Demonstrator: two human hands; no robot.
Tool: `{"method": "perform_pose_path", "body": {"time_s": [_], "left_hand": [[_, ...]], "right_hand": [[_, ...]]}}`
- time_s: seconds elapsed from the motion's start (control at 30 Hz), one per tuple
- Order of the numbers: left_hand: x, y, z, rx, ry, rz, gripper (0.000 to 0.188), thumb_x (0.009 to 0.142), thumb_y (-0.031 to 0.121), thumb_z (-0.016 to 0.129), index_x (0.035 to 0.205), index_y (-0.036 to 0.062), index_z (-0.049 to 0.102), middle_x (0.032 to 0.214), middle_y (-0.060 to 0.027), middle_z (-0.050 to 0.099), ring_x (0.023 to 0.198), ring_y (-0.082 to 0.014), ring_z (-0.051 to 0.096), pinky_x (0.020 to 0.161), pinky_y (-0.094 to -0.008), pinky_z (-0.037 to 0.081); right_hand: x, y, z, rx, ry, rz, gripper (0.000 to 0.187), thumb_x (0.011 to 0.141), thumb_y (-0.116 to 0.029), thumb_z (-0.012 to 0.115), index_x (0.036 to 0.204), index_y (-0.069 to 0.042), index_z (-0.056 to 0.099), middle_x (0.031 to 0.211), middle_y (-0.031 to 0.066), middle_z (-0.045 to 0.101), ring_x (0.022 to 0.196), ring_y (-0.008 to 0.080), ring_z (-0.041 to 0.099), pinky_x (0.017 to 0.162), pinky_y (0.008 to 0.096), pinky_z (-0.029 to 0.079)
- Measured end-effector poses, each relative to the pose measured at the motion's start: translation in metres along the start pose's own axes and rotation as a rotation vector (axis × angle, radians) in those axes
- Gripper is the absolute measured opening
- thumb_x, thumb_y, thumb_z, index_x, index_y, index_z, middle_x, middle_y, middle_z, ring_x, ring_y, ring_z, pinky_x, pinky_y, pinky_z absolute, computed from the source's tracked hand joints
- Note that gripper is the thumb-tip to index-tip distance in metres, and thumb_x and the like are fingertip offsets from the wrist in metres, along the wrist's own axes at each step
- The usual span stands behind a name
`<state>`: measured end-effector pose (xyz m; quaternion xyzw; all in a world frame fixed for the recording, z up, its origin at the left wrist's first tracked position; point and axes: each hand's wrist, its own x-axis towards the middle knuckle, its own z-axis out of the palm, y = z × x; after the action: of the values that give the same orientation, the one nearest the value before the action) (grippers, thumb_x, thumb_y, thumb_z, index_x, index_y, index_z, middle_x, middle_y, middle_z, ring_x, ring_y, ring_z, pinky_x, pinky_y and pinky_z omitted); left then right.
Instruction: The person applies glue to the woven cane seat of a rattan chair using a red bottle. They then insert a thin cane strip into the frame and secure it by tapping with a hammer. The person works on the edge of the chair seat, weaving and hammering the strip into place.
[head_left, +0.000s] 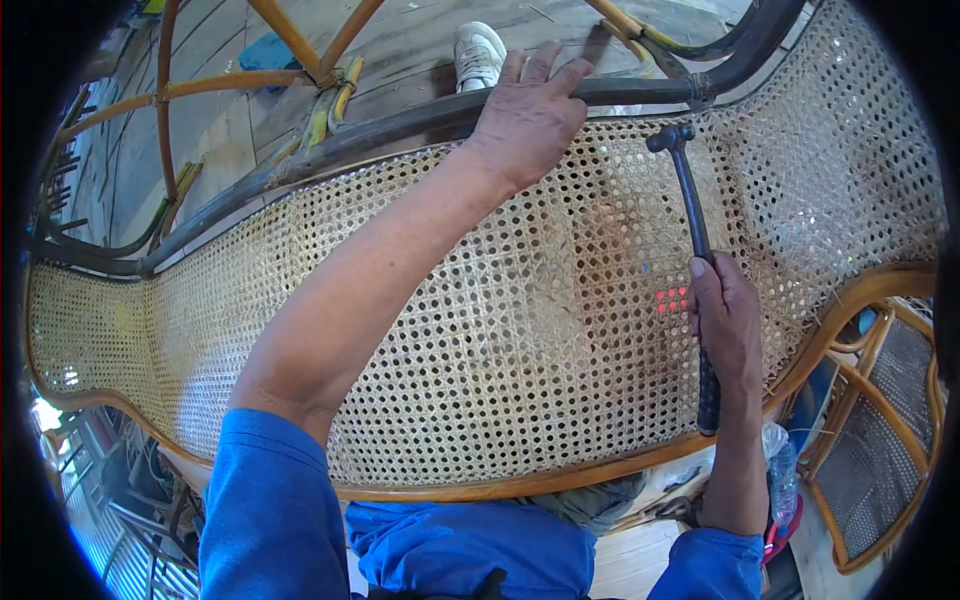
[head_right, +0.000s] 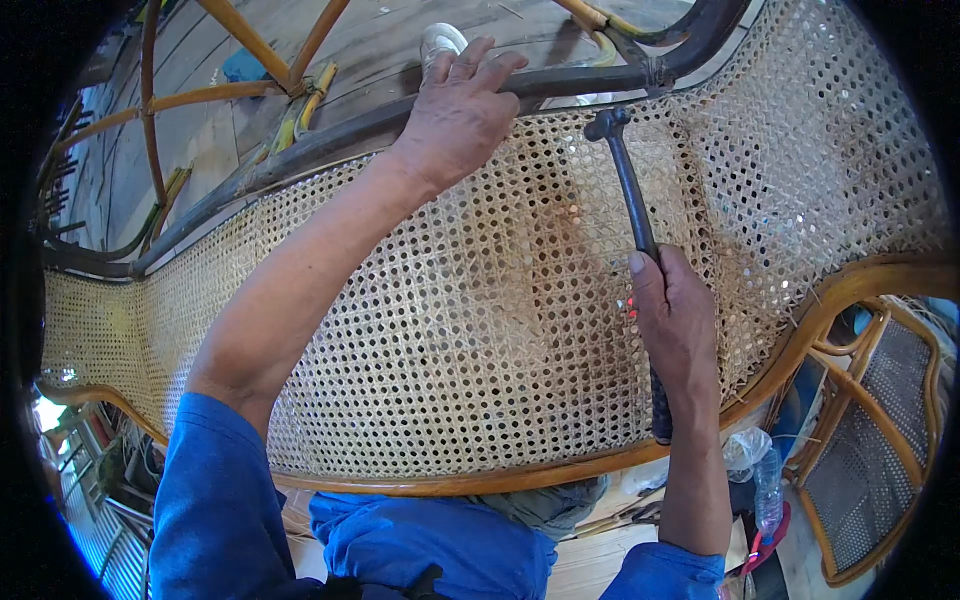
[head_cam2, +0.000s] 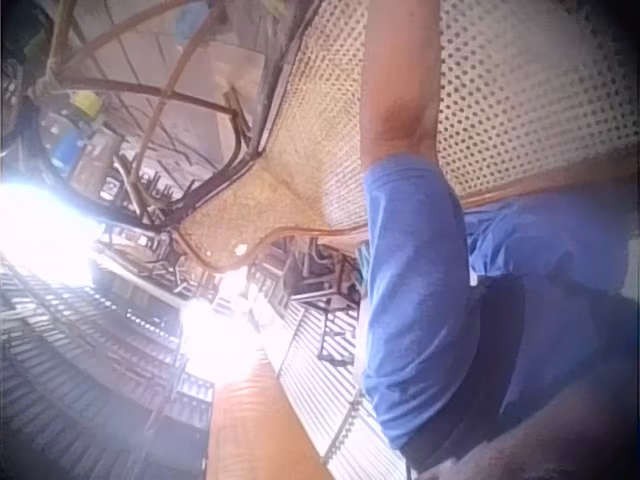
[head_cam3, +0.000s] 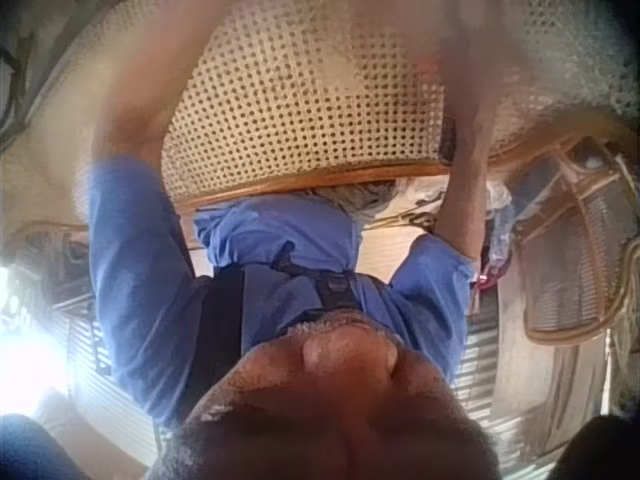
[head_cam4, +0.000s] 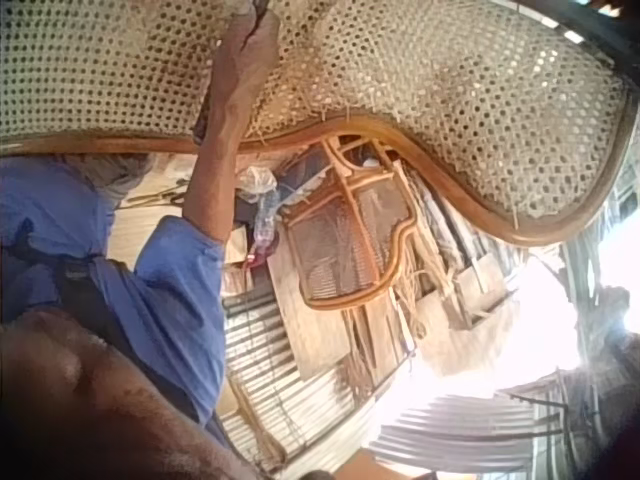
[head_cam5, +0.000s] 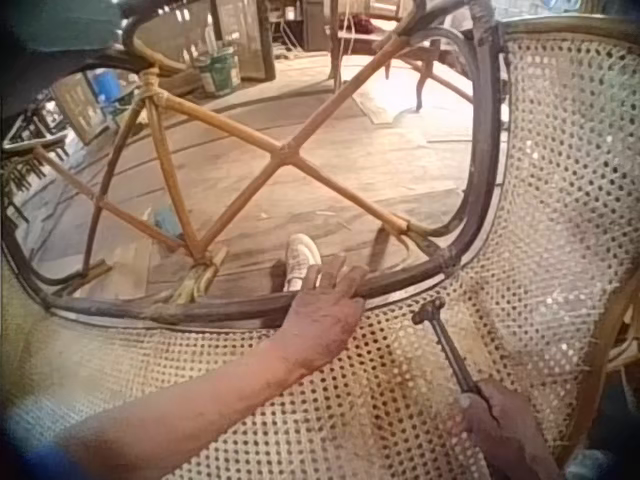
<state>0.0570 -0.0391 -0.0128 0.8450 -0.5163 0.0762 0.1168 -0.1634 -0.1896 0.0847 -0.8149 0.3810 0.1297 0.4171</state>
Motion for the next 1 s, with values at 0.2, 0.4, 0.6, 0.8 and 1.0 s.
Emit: {"method": "perform_pose_path", "body": {"time_s": [0.2, 0.4, 0.6, 0.8, 1.0], "left_hand": [[0.008, -0.008, 0.002, -0.172, -0.053, -0.094, 0.011, 0.081, 0.014, 0.058, 0.086, 0.0098, 0.067, 0.129, -0.0051, 0.05, 0.124, -0.03, 0.04, 0.103, -0.0472, 0.03], [0.007, -0.021, 0.002, -0.268, -0.145, -0.118, 0.013, 0.084, 0.019, 0.058, 0.091, 0.0112, 0.067, 0.125, -0.0058, 0.053, 0.121, -0.029, 0.044, 0.101, -0.0467, 0.031], [-0.002, -0.021, 0.005, -0.254, -0.018, -0.077, 0.015, 0.084, 0.021, 0.059, 0.092, 0.0106, 0.067, 0.123, -0.0077, 0.055, 0.117, -0.0296, 0.048, 0.097, -0.0481, 0.036], [0.02, -0.04, -0.029, -0.244, -0.033, -0.329, 0.026, 0.083, 0.029, 0.059, 0.094, 0.0061, 0.065, 0.101, -0.0134, 0.065, 0.098, -0.0331, 0.059, 0.086, -0.043, 0.045], [0.005, -0.054, -0.062, -0.094, -0.004, -0.427, 0.03, 0.084, 0.029, 0.059, 0.098, 0.0035, 0.063, 0.097, -0.0153, 0.064, 0.092, -0.0343, 0.06, 0.08, -0.0449, 0.047]], "right_hand": [[0.003, -0.002, 0.001, 0.011, -0.02, 0.029, 0.032, 0.096, -0.031, 0.051, 0.096, 0.001, 0.057, 0.066, 0.0048, 0.052, 0.06, 0.0114, 0.049, 0.055, 0.0292, 0.041], [0.003, -0.004, 0.002, 0.016, -0.047, 0.043, 0.032, 0.095, -0.03, 0.051, 0.097, 0.001, 0.057, 0.066, 0.0044, 0.052, 0.061, 0.0109, 0.051, 0.056, 0.0288, 0.042], [0.004, -0.003, 0.002, 0.034, -0.058, 0.009, 0.03, 0.095, -0.029, 0.051, 0.093, 0.0, 0.056, 0.064, 0.0035, 0.049, 0.059, 0.0113, 0.046, 0.054, 0.0291, 0.04], [0.001, -0.002, 0.0, -0.052, -0.028, -0.022, 0.027, 0.092, -0.026, 0.057, 0.09, 0.0, 0.055, 0.064, 0.0037, 0.049, 0.059, 0.0118, 0.045, 0.054, 0.0304, 0.039], [-0.004, -0.019, 0.001, -0.175, 0.003, -0.114, 0.025, 0.091, -0.025, 0.056, 0.091, 0.001, 0.053, 0.065, 0.0125, 0.054, 0.057, 0.0193, 0.051, 0.055, 0.0356, 0.042]]}}
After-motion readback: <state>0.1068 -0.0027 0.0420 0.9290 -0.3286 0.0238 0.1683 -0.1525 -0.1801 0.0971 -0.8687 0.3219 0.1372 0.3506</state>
